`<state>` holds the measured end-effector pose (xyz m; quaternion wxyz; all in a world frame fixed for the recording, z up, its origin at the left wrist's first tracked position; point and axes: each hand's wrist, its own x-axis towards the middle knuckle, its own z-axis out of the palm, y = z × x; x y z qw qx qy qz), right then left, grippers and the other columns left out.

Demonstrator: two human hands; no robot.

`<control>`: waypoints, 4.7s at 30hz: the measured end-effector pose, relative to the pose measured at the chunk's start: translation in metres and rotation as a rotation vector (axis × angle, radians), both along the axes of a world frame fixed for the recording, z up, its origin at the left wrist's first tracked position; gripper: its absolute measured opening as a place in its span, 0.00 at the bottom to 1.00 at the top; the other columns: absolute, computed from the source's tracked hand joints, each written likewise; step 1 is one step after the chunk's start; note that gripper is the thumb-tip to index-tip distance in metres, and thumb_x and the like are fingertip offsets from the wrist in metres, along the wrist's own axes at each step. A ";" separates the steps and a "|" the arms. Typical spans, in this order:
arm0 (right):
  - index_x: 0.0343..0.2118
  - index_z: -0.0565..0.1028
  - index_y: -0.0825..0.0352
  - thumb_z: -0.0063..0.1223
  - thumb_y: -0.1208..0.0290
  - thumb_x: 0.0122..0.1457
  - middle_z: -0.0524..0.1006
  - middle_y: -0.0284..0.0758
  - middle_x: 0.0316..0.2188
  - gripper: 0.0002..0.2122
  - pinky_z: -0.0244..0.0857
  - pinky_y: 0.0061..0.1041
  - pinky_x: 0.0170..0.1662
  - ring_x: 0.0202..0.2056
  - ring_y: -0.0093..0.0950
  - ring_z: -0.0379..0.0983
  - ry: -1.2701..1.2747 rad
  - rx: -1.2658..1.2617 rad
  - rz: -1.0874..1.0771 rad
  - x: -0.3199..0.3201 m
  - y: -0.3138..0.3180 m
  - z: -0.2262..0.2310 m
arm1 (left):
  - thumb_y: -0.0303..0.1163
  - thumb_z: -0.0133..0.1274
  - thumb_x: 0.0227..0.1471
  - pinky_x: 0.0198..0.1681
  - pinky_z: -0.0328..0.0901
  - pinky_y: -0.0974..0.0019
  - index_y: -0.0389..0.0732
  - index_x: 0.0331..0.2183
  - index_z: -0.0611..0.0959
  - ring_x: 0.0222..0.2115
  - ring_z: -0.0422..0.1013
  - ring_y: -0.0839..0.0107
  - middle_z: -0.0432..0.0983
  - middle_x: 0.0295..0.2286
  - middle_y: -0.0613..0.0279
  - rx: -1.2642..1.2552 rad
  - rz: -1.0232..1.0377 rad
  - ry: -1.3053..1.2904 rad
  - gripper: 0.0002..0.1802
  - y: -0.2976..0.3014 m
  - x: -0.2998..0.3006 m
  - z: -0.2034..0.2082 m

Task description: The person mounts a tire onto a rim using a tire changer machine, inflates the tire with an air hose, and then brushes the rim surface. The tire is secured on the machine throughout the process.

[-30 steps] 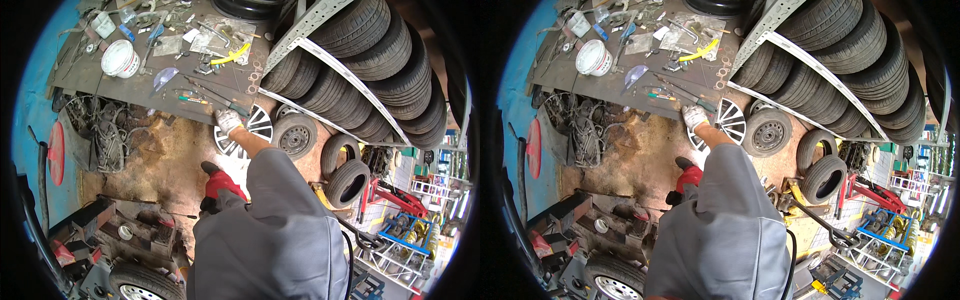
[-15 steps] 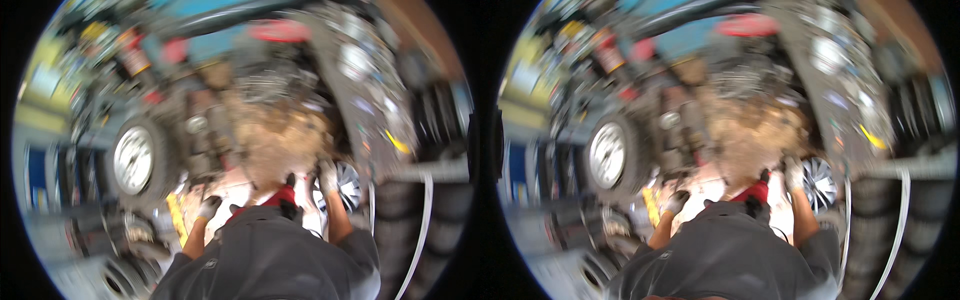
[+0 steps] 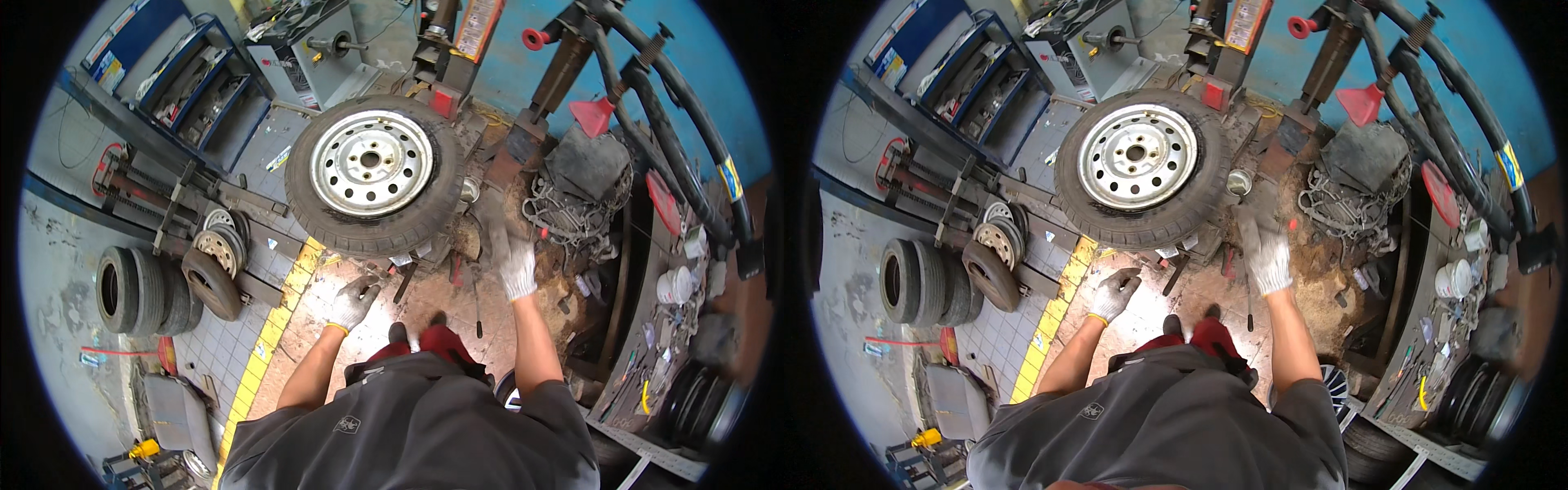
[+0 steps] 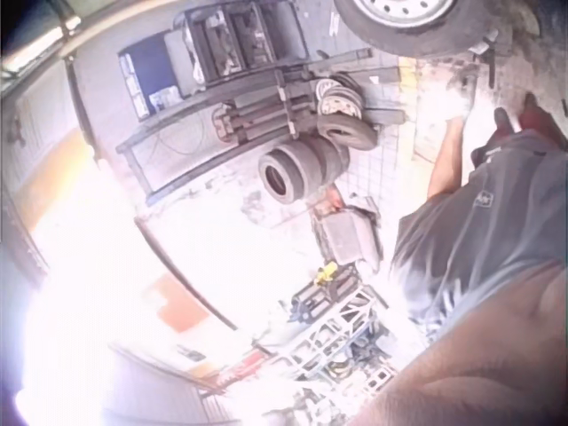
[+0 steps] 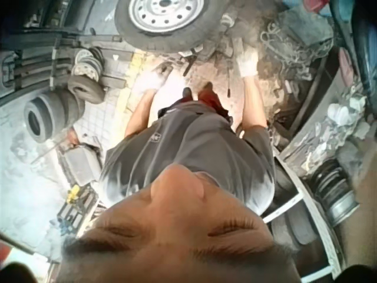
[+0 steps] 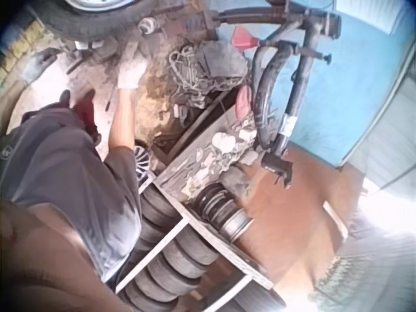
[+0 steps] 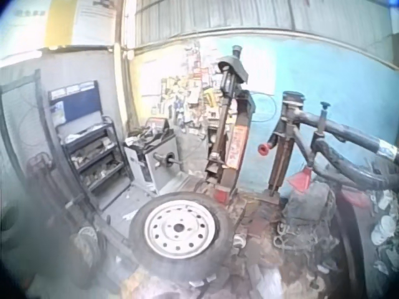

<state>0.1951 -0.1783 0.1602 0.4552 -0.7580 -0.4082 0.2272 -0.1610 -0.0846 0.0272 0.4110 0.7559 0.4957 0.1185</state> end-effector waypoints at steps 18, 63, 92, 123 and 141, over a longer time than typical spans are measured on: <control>0.39 0.86 0.72 0.47 0.44 0.73 0.86 0.49 0.31 0.30 0.73 0.39 0.47 0.38 0.43 0.84 -0.231 0.027 0.043 -0.023 0.321 0.012 | 0.35 0.65 0.58 0.58 0.68 0.49 0.42 0.51 0.84 0.51 0.77 0.50 0.83 0.49 0.54 0.660 0.084 -0.113 0.20 0.201 -0.018 0.010; 0.44 0.85 0.74 0.56 0.57 0.71 0.87 0.50 0.40 0.20 0.74 0.31 0.48 0.42 0.38 0.85 -0.312 -0.162 -0.428 -0.111 0.431 -0.017 | 0.38 0.71 0.47 0.63 0.62 0.44 0.48 0.51 0.80 0.59 0.67 0.54 0.74 0.56 0.62 0.409 -0.229 -0.406 0.28 0.357 -0.031 -0.001; 0.45 0.74 0.69 0.32 0.36 0.76 0.78 0.35 0.30 0.33 0.73 0.33 0.44 0.33 0.26 0.76 0.417 0.243 -0.152 -0.108 0.432 0.010 | 0.43 0.54 0.66 0.49 0.75 0.60 0.49 0.52 0.86 0.45 0.83 0.64 0.86 0.46 0.59 0.543 -0.526 -0.240 0.18 0.474 0.197 -0.012; 0.60 0.74 0.76 0.40 0.45 0.76 0.82 0.38 0.33 0.32 0.72 0.28 0.44 0.34 0.26 0.78 0.119 0.344 -0.267 -0.115 0.442 0.023 | 0.43 0.63 0.57 0.67 0.59 0.49 0.47 0.47 0.87 0.59 0.70 0.58 0.80 0.54 0.63 0.590 -0.388 -0.249 0.18 0.539 0.139 -0.056; 0.57 0.78 0.71 0.39 0.57 0.75 0.80 0.37 0.33 0.23 0.69 0.25 0.36 0.26 0.26 0.73 -0.140 -0.001 -0.223 -0.096 0.420 0.027 | 0.44 0.65 0.55 0.63 0.62 0.50 0.45 0.47 0.87 0.56 0.73 0.55 0.82 0.50 0.60 0.628 -0.386 -0.293 0.20 0.542 0.142 -0.065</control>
